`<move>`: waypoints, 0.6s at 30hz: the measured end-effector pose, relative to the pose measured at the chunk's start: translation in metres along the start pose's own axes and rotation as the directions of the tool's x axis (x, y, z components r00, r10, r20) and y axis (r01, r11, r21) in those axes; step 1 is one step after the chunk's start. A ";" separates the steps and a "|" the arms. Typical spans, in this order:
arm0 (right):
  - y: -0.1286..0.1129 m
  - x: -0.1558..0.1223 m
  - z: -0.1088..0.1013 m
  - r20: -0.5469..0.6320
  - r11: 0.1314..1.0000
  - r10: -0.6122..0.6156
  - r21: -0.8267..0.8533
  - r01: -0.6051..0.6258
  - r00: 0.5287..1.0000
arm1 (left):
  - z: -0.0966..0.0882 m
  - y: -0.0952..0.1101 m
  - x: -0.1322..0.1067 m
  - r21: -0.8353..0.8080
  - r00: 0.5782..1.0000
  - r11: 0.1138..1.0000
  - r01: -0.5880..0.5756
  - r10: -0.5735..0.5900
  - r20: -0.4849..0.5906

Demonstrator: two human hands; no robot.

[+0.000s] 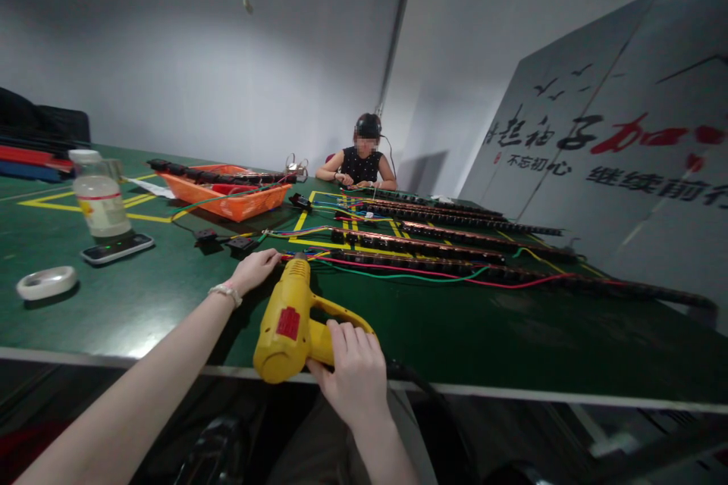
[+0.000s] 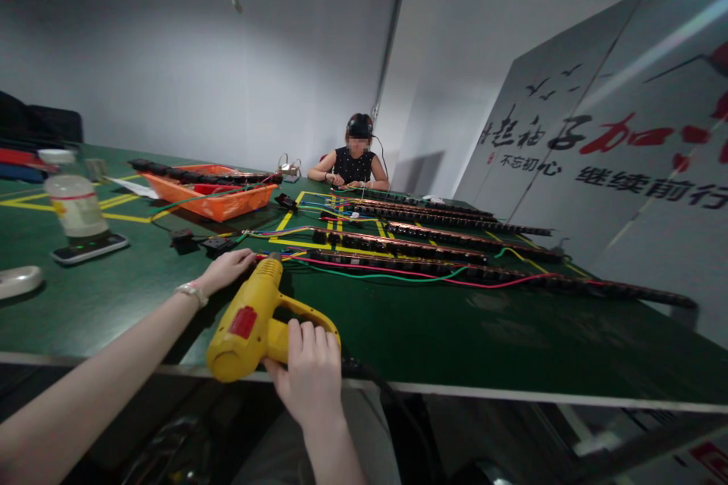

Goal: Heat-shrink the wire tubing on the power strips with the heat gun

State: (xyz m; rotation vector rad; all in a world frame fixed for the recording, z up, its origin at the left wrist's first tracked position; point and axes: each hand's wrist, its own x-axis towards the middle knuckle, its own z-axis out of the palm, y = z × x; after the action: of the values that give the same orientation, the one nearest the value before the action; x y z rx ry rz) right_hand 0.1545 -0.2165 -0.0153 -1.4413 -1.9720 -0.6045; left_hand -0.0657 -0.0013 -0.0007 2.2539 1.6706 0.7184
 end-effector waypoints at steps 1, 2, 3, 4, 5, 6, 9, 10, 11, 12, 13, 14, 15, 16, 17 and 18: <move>0.004 -0.002 -0.002 0.004 1.000 0.000 -0.010 0.000 1.000 | 0.000 0.000 -0.001 -0.004 1.000 1.000 0.005 -0.005 0.000; 0.008 -0.004 -0.003 0.007 1.000 0.000 -0.018 0.000 1.000 | 0.000 0.001 -0.001 -0.006 1.000 1.000 0.008 -0.008 -0.002; 0.011 -0.005 -0.004 0.007 1.000 0.000 -0.024 0.000 1.000 | 0.000 0.002 -0.002 -0.007 1.000 1.000 0.005 -0.005 -0.010; 0.015 -0.007 -0.006 -0.001 1.000 0.005 -0.030 -0.005 1.000 | 0.000 0.003 -0.003 -0.006 1.000 1.000 -0.007 0.006 -0.027; 0.018 -0.009 -0.007 -0.019 0.999 0.012 -0.036 -0.013 1.000 | 0.000 0.005 -0.004 -0.005 0.998 1.000 -0.028 0.028 -0.053; 0.022 -0.010 -0.008 -0.035 0.999 0.020 -0.040 -0.021 0.999 | -0.001 0.007 -0.006 0.001 0.994 0.998 -0.059 0.059 -0.090; 0.033 -0.015 -0.012 -0.075 0.998 0.033 -0.056 -0.037 0.997 | -0.002 0.018 -0.011 0.059 0.945 0.979 -0.194 0.203 -0.258; 0.037 -0.017 -0.014 -0.072 0.997 0.029 -0.065 -0.034 0.997 | -0.003 0.024 -0.014 0.085 0.915 0.965 -0.247 0.261 -0.306; 0.042 -0.019 -0.017 -0.060 0.997 0.022 -0.073 -0.026 0.998 | -0.002 0.030 -0.016 0.103 0.886 0.947 -0.306 0.323 -0.332; 0.047 -0.021 -0.020 -0.047 0.997 0.013 -0.079 -0.016 0.999 | -0.001 0.037 -0.019 0.108 0.864 0.923 -0.369 0.383 -0.327; 0.052 -0.024 -0.023 -0.037 0.997 0.003 -0.082 -0.006 0.999 | 0.000 0.044 -0.022 0.096 0.853 0.896 -0.433 0.442 -0.279; 0.057 -0.026 -0.026 -0.031 0.997 -0.006 -0.080 0.004 1.000 | 0.003 0.051 -0.024 0.078 0.844 0.864 -0.497 0.502 -0.189; 0.062 -0.029 -0.030 -0.034 0.997 -0.015 -0.077 0.012 0.999 | 0.007 0.057 -0.025 0.063 0.827 0.831 -0.553 0.557 -0.082; 0.067 -0.031 -0.033 -0.040 0.997 -0.022 -0.076 0.018 0.999 | 0.011 0.063 -0.025 0.046 0.800 0.799 -0.600 0.599 0.021; 0.072 -0.033 -0.037 -0.043 0.996 -0.028 -0.081 0.025 0.999 | 0.015 0.067 -0.025 0.030 0.780 0.782 -0.623 0.618 0.093; 0.076 -0.036 -0.041 -0.035 0.995 -0.036 -0.090 0.033 0.999 | 0.019 0.069 -0.023 0.017 0.775 0.780 -0.625 0.618 0.129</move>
State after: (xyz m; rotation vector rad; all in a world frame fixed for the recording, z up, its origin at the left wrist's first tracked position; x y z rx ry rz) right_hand 0.2436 -0.2450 -0.0115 -1.4417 -1.9668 -0.7384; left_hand -0.0040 -0.0431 0.0108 2.8543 0.8683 0.6425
